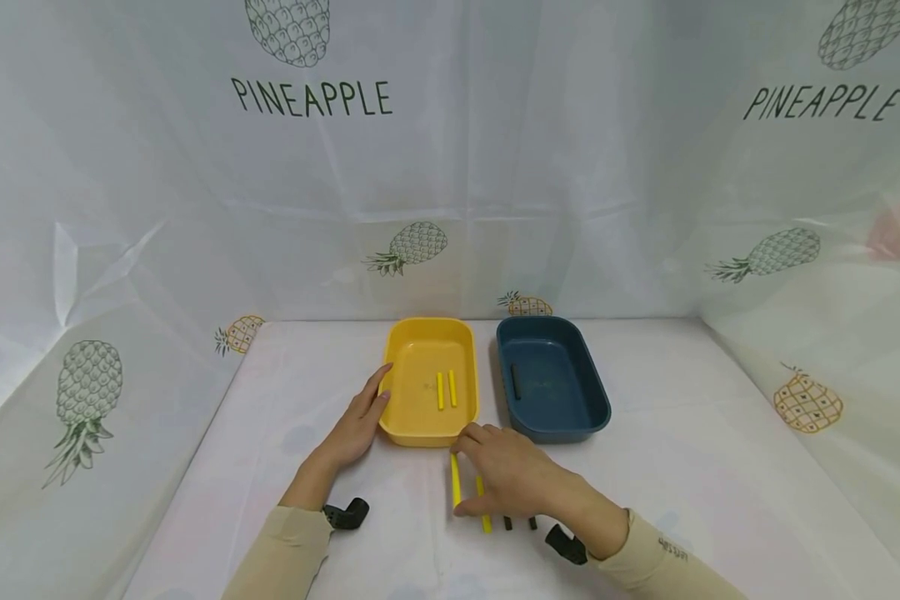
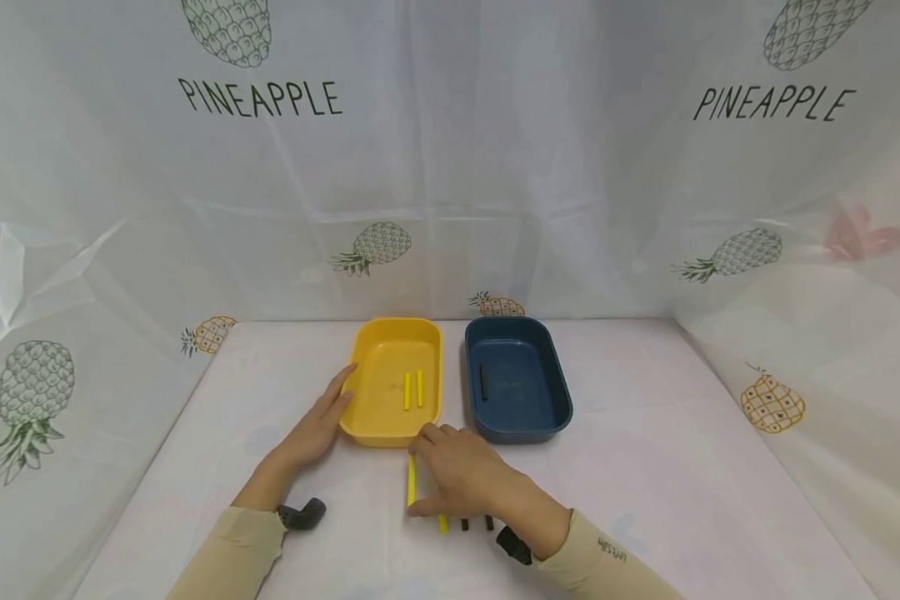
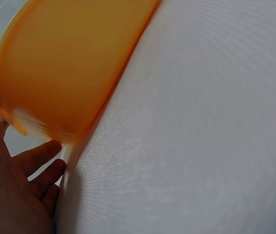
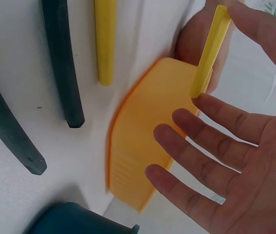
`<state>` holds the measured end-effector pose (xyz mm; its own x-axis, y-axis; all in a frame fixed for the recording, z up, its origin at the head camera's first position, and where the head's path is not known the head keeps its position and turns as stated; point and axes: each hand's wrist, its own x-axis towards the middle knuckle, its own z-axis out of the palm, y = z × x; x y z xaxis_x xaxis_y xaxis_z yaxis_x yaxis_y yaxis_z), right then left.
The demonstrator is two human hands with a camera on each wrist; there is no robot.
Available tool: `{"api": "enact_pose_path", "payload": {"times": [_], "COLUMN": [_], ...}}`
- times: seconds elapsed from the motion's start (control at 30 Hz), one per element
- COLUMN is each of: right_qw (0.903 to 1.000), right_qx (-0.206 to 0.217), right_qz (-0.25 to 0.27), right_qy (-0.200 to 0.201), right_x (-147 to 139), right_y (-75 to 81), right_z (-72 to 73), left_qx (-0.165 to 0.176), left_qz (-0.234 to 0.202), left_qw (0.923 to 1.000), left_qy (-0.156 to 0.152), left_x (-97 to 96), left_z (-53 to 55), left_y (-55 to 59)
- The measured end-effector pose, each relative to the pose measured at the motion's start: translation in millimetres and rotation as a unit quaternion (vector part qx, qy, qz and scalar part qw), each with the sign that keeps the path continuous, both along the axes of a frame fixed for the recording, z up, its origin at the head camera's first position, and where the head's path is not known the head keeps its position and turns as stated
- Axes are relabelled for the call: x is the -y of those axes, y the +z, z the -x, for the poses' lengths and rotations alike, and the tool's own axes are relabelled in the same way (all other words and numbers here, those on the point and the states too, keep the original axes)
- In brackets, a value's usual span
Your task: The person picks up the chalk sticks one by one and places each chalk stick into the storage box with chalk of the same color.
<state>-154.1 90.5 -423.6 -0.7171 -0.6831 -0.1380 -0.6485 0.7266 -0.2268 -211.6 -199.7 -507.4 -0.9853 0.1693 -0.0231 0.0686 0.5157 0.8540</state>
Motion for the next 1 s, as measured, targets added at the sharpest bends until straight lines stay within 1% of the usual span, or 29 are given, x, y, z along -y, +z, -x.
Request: {"api": "enact_pose_path", "payload": {"times": [0.13,0.37,0.47,0.57,0.77,1.0], "right_qw": [1.0000,0.9999,0.9998,0.9997,0.9996,0.9990], "right_qx": [-0.002,-0.012,-0.012,-0.014,-0.018,-0.032], "right_qz": [0.003,0.008,0.013,0.017,0.023,0.032], "right_qy": [0.005,0.009,0.010,0.009,0.004,0.004], "right_x": [-0.7,-1.1,-1.2,-1.0,0.7,4.0], "right_y": [1.6,9.1,12.2,15.2,21.3,27.1], "right_z": [0.1,2.3,3.6,5.2,7.8,11.3], "left_qx": [0.004,-0.021,-0.021,-0.014,-0.015,-0.013], "left_qz": [-0.002,-0.019,-0.016,-0.014,-0.016,-0.017], "left_qw": [1.0000,0.9995,0.9996,0.9998,0.9997,0.9997], "left_qy": [0.001,-0.013,-0.013,-0.008,-0.008,-0.007], "left_x": [-0.4,0.6,0.7,1.0,2.1,2.2], "left_z": [0.2,3.3,3.3,2.4,2.0,2.2], "left_y": [-1.5,-6.7,-7.2,-7.3,-7.4,-7.2]}}
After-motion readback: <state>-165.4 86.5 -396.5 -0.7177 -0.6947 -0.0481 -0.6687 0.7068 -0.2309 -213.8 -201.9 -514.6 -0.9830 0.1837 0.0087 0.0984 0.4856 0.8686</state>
